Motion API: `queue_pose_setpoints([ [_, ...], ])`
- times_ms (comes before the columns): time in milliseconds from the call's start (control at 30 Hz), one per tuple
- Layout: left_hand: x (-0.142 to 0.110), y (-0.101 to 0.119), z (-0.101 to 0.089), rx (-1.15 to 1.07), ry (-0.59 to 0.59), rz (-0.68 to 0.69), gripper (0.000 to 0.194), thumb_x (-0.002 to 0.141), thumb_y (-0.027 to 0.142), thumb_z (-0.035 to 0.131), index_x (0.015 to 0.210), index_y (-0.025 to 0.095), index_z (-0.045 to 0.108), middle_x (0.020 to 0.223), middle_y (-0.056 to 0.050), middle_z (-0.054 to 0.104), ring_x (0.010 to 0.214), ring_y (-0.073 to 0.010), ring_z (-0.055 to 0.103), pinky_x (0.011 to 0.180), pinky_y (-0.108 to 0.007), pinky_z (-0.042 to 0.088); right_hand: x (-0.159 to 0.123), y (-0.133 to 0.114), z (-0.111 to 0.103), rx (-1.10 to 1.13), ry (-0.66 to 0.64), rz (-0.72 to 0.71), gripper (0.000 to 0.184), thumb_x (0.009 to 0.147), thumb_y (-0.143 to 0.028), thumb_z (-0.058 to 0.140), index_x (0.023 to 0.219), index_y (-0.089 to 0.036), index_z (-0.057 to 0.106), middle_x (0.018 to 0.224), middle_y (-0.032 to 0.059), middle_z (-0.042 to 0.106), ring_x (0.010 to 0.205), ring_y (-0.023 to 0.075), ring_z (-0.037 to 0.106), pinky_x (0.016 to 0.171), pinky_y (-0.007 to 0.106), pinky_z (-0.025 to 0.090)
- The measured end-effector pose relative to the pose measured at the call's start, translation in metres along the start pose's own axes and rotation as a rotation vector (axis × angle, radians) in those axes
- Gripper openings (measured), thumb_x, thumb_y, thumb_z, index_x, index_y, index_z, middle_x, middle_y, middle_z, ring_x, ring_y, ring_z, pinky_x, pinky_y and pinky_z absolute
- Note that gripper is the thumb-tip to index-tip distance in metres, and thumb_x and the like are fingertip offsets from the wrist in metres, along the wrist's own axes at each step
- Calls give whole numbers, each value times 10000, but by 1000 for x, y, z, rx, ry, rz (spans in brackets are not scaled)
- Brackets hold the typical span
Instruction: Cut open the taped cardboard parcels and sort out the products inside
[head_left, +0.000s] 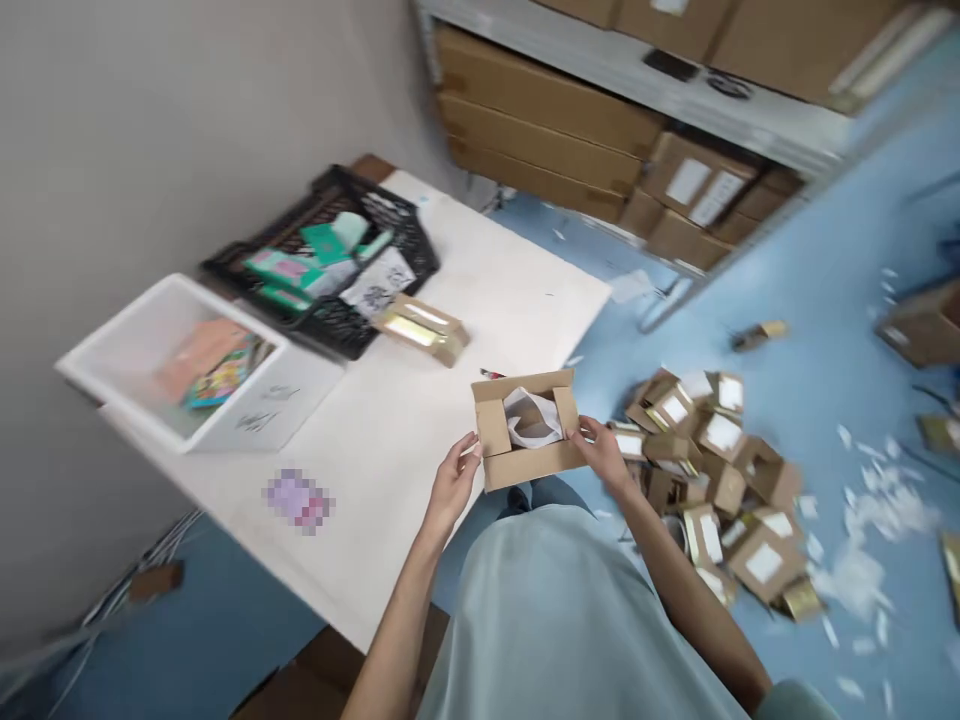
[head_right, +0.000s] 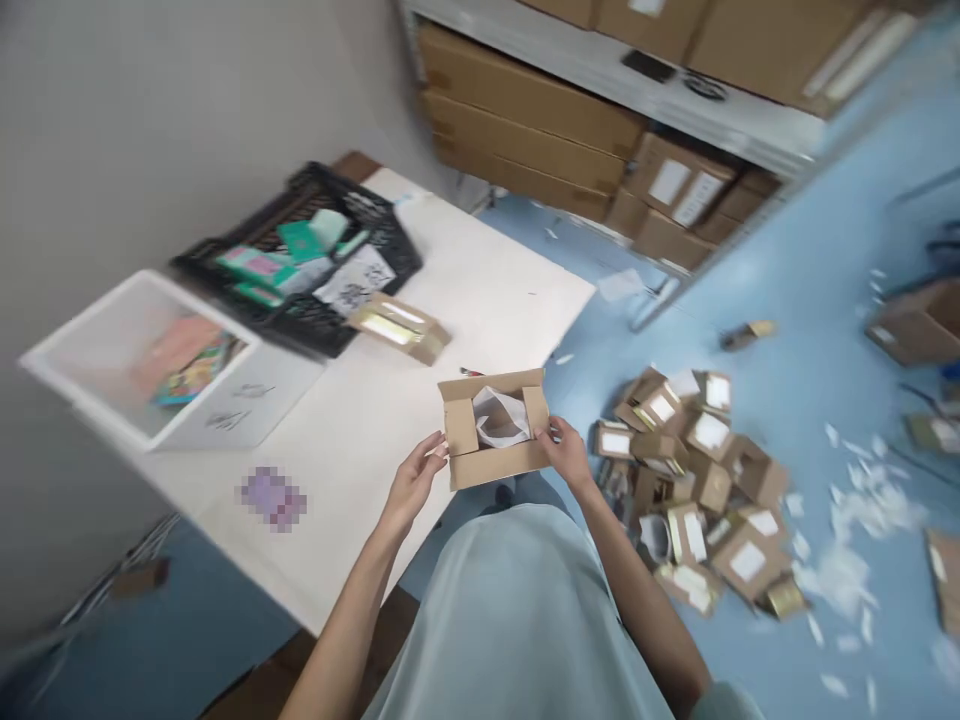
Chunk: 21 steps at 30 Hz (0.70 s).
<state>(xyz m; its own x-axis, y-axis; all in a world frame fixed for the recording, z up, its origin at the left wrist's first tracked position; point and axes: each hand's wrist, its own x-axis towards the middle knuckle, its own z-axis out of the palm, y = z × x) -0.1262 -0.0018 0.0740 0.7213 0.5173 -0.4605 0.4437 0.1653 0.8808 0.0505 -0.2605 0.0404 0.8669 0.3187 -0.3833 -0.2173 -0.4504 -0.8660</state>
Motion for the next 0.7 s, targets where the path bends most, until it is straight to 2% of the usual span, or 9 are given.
queue_pose_setpoints([
  [100,9,5,45,90,-202,27,706,956,691,742,1455,192,710,1618,-187,660,1477,-362,663,1285,-534,492,-53,31,-43,37,213,60,630,861,-659,782,1282,-191,803,1338,159,833,1206,362,799,1028,467,656],
  [200,12,9,107,190,-444,59,698,955,694,744,1437,189,724,1601,-184,675,1438,-359,693,1271,-524,510,-108,63,-87,88,425,113,663,858,-715,752,1254,-188,816,1321,160,837,1200,375,792,1049,485,639],
  [300,4,16,191,244,-709,133,723,975,684,726,1491,179,699,1631,-187,649,1460,-360,678,1268,-520,518,-164,96,-135,187,682,177,738,822,-748,764,1284,-175,813,1358,175,820,1257,390,769,1108,511,609],
  [367,-12,20,255,236,-910,174,769,975,651,739,1568,169,647,1668,-190,613,1519,-362,631,1299,-523,487,-204,118,-169,240,917,218,808,798,-741,776,1358,-157,785,1440,197,780,1357,397,721,1173,530,566],
  [433,-32,23,313,224,-1105,214,791,974,588,763,1638,193,592,1757,-155,518,1652,-345,477,1366,-505,398,-244,137,-198,231,1195,263,833,810,-709,754,1432,-155,750,1537,205,721,1460,393,651,1228,541,515],
  [500,-49,25,355,229,-1176,258,801,964,551,784,1656,203,578,1798,-136,459,1713,-345,367,1391,-516,350,-279,153,-218,191,1398,328,827,820,-683,731,1460,-159,740,1580,207,689,1500,386,617,1252,534,485],
  [533,-55,24,369,230,-1206,266,801,968,540,783,1665,208,571,1801,-135,453,1712,-347,368,1388,-523,354,-291,159,-223,206,1445,348,817,827,-684,712,1448,-155,747,1555,213,706,1479,388,634,1240,536,493],
  [600,-59,21,381,238,-1250,253,788,975,530,784,1665,213,573,1776,-147,490,1669,-356,447,1362,-535,400,-303,169,-223,247,1435,365,793,817,-705,704,1370,-142,786,1454,226,765,1396,400,693,1186,543,536],
  [700,-42,15,373,280,-1248,212,762,965,521,809,1631,205,613,1708,-176,573,1560,-374,588,1307,-553,476,-282,175,-208,307,1288,355,783,736,-773,746,1186,-138,838,1286,233,831,1276,419,751,1114,552,584],
])
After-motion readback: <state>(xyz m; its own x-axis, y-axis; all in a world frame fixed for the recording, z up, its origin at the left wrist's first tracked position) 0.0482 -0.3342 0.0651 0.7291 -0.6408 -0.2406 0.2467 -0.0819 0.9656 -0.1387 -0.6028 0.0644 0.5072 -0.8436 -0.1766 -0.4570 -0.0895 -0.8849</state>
